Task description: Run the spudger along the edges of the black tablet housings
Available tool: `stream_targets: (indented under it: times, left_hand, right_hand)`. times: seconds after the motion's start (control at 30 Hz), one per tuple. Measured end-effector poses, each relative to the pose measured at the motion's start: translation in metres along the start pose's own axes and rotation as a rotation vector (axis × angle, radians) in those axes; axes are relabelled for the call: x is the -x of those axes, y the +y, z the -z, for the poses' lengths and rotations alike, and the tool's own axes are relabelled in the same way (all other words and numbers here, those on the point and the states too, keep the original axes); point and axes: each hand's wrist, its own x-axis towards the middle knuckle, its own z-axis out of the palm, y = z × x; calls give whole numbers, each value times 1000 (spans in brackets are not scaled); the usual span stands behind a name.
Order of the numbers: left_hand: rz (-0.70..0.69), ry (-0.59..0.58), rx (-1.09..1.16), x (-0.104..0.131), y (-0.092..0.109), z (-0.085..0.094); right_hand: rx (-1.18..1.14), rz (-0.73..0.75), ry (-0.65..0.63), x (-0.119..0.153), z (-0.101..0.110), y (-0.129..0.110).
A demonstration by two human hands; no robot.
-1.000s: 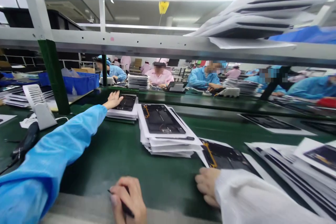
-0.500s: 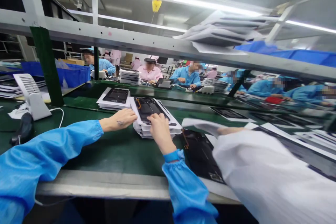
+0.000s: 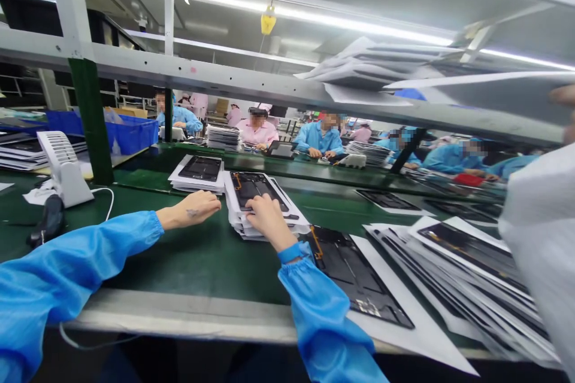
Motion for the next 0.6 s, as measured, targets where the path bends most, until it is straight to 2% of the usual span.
stream_targets:
  times: [0.17,0.27,0.33,0.43,0.53,0.6]
  left_hand:
    - [121,1,268,0,-4,-7]
    - [244,3,464,-10,-6,-9]
    - [332,-6,606,-26,-5,-9]
    - [439,-1,807,-63,5,-10]
    - [532,72,963,-99,21,-8]
    - [579,146,1043,-110,31,-1]
  right_hand:
    - [-15,24,49,-8,-2,-6]
    - [-88,7,131,-14,-3,-1]
    - [-155,-14,206,-16,-3,1]
    - [-257,-26,312,-14,-5,-1]
    - [-353,-12,397,-9,-5,-8]
    - [-420,-12,467,0,0,-12]
